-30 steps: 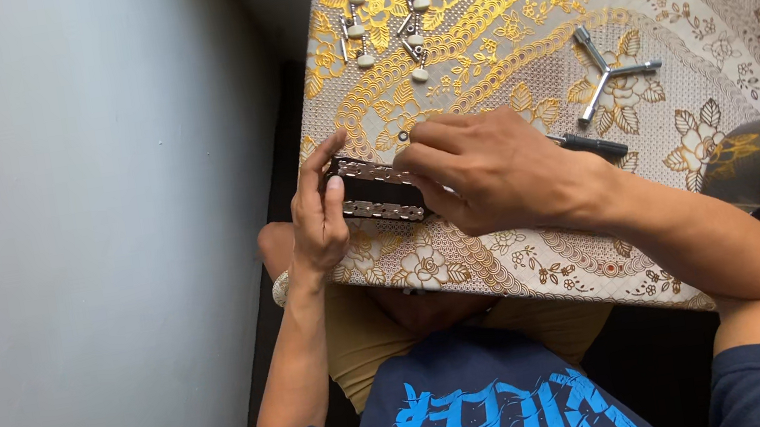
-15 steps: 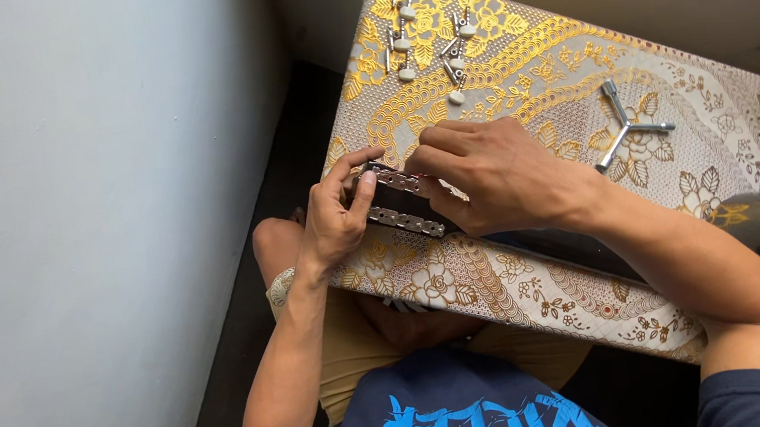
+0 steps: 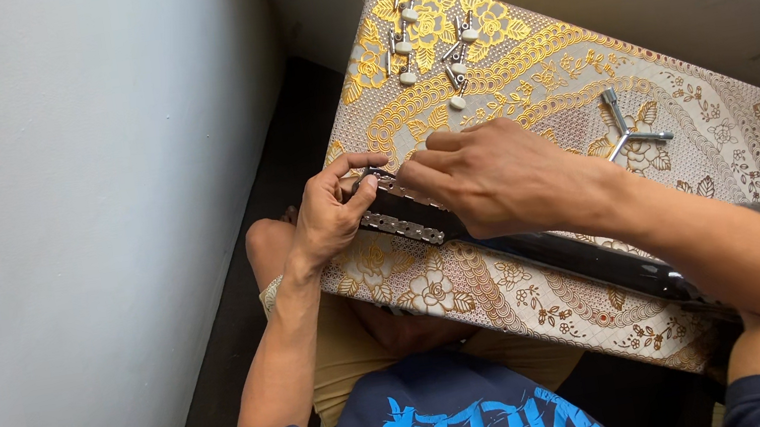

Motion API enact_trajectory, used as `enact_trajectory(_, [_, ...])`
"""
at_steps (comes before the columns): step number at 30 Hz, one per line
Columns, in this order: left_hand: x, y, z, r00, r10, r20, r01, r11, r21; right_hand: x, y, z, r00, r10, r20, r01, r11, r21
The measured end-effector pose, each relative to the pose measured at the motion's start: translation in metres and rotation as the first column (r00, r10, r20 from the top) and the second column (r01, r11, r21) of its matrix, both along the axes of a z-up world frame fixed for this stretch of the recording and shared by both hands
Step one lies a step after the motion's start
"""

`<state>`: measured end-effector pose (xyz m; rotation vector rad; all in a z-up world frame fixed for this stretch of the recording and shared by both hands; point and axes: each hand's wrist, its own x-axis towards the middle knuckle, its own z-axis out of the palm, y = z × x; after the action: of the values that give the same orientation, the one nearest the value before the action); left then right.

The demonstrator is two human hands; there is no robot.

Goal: The person assembles the headstock of a black electric guitar by installing tuning pegs and securing them with screws. They use a screwdriver and an Allen key to tighten the components and place washers and nuts onto the tuning pegs.

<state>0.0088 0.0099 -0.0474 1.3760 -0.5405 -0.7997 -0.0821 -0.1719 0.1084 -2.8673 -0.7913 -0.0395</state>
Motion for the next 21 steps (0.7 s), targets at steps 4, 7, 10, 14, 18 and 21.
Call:
enact_trajectory(4, [-0.002,0.0,0.0,1.0,0.0,-0.008,0.0,1.0,-0.017,0.009,-0.004,0.001,0.999,0.039,-0.016,-0.04,0.997,-0.072])
enact_trajectory(7, [-0.003,0.001,-0.001,1.0,0.01,-0.002,-0.01,1.0,-0.028,0.011,-0.009,-0.008,0.998,0.066,0.011,-0.063,0.982,-0.18])
enact_trajectory(10, [-0.004,0.0,0.001,1.0,0.007,-0.008,-0.008,0.998,-0.056,0.011,-0.007,-0.003,0.992,0.047,0.115,-0.007,0.945,-0.328])
enact_trajectory(14, [-0.002,-0.001,-0.001,1.0,-0.003,-0.01,0.002,0.997,-0.073,0.012,-0.006,-0.006,0.996,0.024,0.089,0.001,0.961,-0.277])
enact_trajectory(18, [-0.003,-0.001,-0.005,1.0,0.001,0.007,0.0,0.995,-0.099,0.011,-0.007,0.0,0.993,0.101,0.069,-0.075,0.95,-0.304])
enact_trajectory(21, [-0.002,0.001,0.0,1.0,-0.006,0.003,0.006,0.995,-0.101,0.007,-0.003,0.002,0.995,0.057,0.082,-0.033,0.963,-0.269])
